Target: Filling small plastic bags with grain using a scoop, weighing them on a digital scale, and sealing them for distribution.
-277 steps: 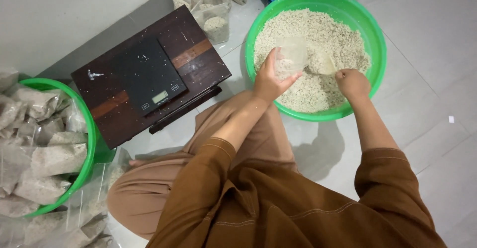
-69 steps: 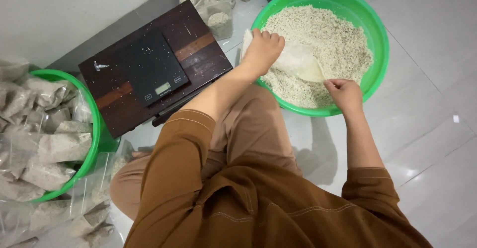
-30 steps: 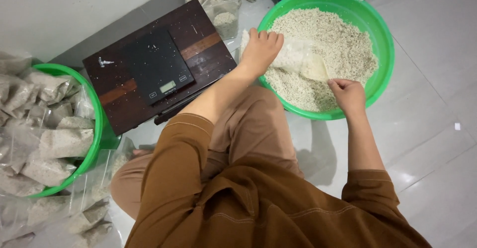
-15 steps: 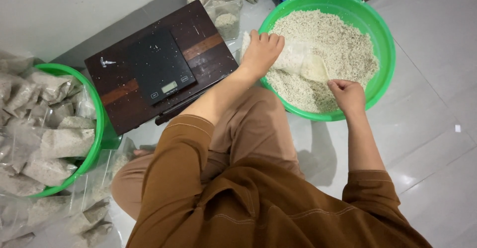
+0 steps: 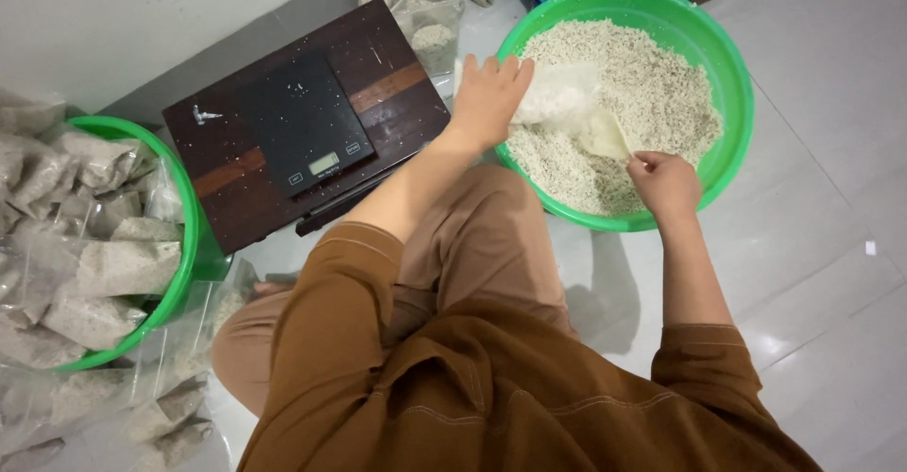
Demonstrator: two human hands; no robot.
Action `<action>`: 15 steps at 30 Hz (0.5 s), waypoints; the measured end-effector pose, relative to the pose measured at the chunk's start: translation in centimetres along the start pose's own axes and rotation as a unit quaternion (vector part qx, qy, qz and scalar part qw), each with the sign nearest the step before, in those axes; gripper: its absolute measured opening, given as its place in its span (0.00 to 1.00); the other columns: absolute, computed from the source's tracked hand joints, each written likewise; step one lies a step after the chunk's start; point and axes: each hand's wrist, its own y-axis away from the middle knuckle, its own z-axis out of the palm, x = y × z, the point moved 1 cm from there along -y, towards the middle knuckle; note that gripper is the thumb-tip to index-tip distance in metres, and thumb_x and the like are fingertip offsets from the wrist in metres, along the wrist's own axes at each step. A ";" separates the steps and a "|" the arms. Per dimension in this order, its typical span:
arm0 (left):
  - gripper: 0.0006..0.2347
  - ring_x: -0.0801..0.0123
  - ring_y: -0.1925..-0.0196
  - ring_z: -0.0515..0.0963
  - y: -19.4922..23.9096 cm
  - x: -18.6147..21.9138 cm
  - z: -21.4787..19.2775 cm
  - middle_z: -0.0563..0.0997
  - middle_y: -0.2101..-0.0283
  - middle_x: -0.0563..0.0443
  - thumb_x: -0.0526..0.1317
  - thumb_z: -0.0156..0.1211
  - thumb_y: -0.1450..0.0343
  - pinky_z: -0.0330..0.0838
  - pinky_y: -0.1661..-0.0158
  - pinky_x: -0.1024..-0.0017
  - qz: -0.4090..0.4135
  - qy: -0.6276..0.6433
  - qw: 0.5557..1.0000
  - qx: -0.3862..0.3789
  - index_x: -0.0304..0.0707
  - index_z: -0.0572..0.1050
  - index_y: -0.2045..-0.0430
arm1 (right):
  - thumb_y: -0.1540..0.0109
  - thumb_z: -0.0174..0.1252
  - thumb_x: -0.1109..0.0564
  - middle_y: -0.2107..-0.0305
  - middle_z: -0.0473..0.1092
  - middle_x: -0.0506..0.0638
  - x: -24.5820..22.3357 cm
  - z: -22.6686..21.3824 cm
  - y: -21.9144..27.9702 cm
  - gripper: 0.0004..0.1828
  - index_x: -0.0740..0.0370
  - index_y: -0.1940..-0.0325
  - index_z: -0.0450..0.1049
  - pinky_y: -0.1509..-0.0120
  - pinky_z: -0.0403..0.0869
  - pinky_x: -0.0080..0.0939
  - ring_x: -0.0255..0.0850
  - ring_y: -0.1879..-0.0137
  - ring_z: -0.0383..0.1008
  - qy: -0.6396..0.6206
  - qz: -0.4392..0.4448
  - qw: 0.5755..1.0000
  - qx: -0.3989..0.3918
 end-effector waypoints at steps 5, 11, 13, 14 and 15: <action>0.42 0.48 0.51 0.78 1.0 -0.6 2.2 0.73 0.51 0.46 0.52 0.75 0.50 0.69 0.54 0.49 -0.111 0.190 0.972 -0.076 0.46 0.62 0.40 | 0.40 0.56 0.48 0.67 0.79 0.56 -2.8 -0.3 -0.1 0.15 0.49 0.54 0.83 0.51 0.76 0.54 0.57 0.54 0.79 0.212 -0.026 0.976 -0.033; 0.38 0.43 0.43 0.75 1.8 3.5 2.5 0.74 0.48 0.43 0.45 0.74 0.47 0.72 0.46 0.48 -0.229 0.450 0.861 0.067 0.48 0.63 0.40 | 0.41 0.56 0.49 0.64 0.79 0.60 -2.9 3.6 -2.1 0.17 0.55 0.53 0.82 0.50 0.74 0.58 0.59 0.51 0.78 0.255 -0.058 0.962 -0.073; 0.39 0.45 0.43 0.75 2.0 5.0 3.5 0.73 0.48 0.41 0.44 0.74 0.48 0.71 0.44 0.52 -0.230 0.494 0.829 0.126 0.45 0.62 0.40 | 0.41 0.58 0.47 0.60 0.79 0.61 -3.3 1.3 -1.3 0.19 0.54 0.50 0.81 0.47 0.72 0.61 0.61 0.49 0.77 0.242 -0.071 0.965 -0.076; 0.39 0.48 0.42 0.74 1.9 5.6 4.3 0.72 0.46 0.43 0.46 0.74 0.47 0.71 0.43 0.55 -0.248 0.504 0.816 0.139 0.47 0.62 0.40 | 0.39 0.59 0.49 0.62 0.77 0.59 -3.7 -0.2 -1.0 0.17 0.52 0.48 0.81 0.50 0.74 0.59 0.60 0.51 0.77 0.145 -0.091 0.985 -0.003; 0.39 0.52 0.40 0.74 1.7 6.2 5.2 0.71 0.45 0.45 0.49 0.73 0.47 0.72 0.42 0.59 -0.267 0.513 0.801 0.152 0.48 0.61 0.40 | 0.37 0.61 0.52 0.63 0.76 0.57 -4.0 -1.6 -0.6 0.15 0.51 0.46 0.80 0.53 0.75 0.58 0.59 0.54 0.77 0.046 -0.110 0.990 0.069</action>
